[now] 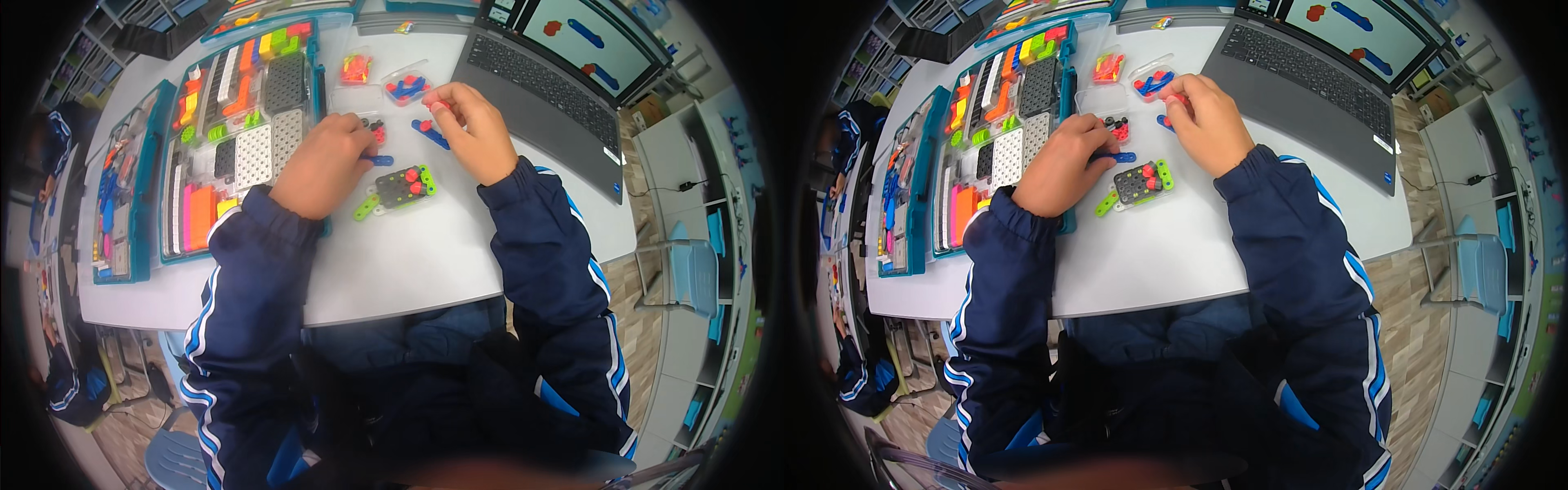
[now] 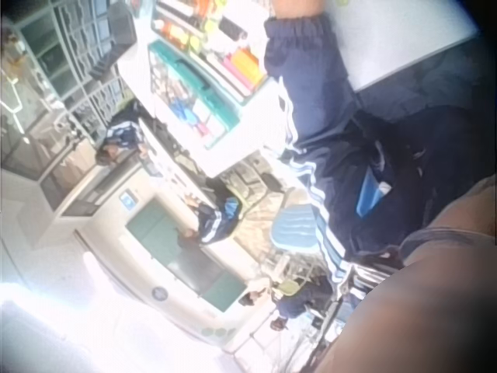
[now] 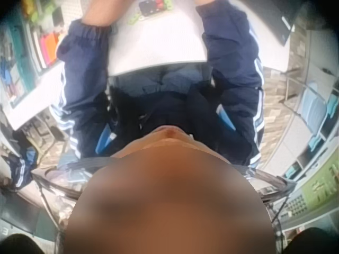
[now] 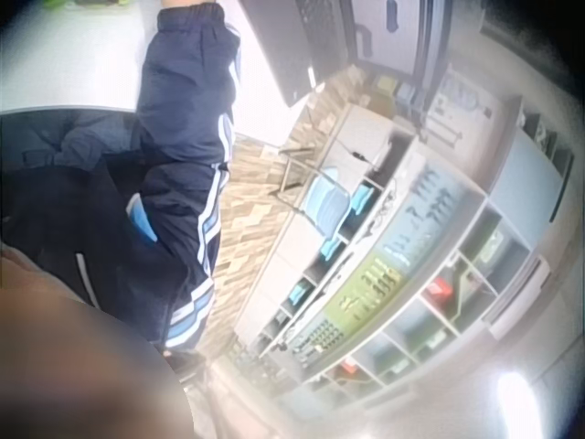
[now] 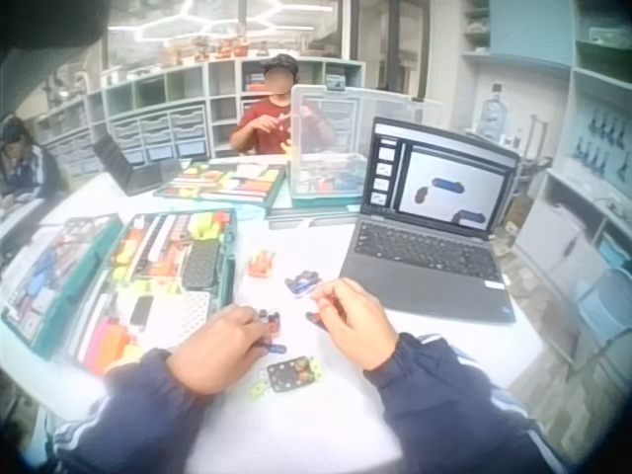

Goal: The person assembles small red and blue plastic pieces into a larger structure on a white table. They repeatedly pick up individual pieces, connect them, and occasionally use a laptop for reference. The assembly progresses incrementally as more pieces are added to the growing structure.

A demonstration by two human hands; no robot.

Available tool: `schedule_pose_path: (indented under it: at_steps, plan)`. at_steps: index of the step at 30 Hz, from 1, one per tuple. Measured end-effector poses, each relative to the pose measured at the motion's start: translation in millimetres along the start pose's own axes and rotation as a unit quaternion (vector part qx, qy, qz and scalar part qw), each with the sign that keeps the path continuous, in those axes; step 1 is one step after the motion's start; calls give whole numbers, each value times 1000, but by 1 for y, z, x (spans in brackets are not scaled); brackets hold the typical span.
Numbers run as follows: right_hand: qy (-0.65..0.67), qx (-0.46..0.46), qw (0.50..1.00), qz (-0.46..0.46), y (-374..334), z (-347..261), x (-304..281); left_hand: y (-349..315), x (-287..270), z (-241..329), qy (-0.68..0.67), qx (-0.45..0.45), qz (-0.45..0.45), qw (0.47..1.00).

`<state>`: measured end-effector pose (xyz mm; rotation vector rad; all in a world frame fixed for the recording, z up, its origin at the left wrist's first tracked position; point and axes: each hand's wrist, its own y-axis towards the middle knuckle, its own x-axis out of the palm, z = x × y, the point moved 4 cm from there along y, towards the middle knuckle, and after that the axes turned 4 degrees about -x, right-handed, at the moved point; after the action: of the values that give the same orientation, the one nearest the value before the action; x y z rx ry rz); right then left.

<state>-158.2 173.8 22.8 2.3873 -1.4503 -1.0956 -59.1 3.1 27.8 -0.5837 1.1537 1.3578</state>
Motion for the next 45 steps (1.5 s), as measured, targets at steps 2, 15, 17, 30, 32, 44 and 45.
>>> schedule_pose_path:
  at_steps: [2, 15, 17, 30, 32, 44, 45]
  plan:
    - [-6, 7, 1000, 0, 0, 1, 1, 0, 1, 0, 1, 0, -2, 1000]
    - [-84, -23, 996, -10, -1, -3, 1, 0, 4, 1, 41, 8, 12, 999]
    - [-119, -34, 992, -9, -1, -3, -2, 0, 4, 1, 36, 10, 12, 999]
    - [-262, -1, 964, -44, 0, 12, -13, 1, 0, 3, 19, 6, 7, 1000]
    - [-273, -1, 959, -70, -2, 12, -10, 1, -1, 4, 25, 5, 21, 999]
    - [-274, -75, 953, -106, -8, 3, 7, 5, -11, 11, 2, -1, 91, 996]
    - [-251, -94, 958, -106, -8, -1, 7, 4, -13, 13, -8, 12, 107, 994]
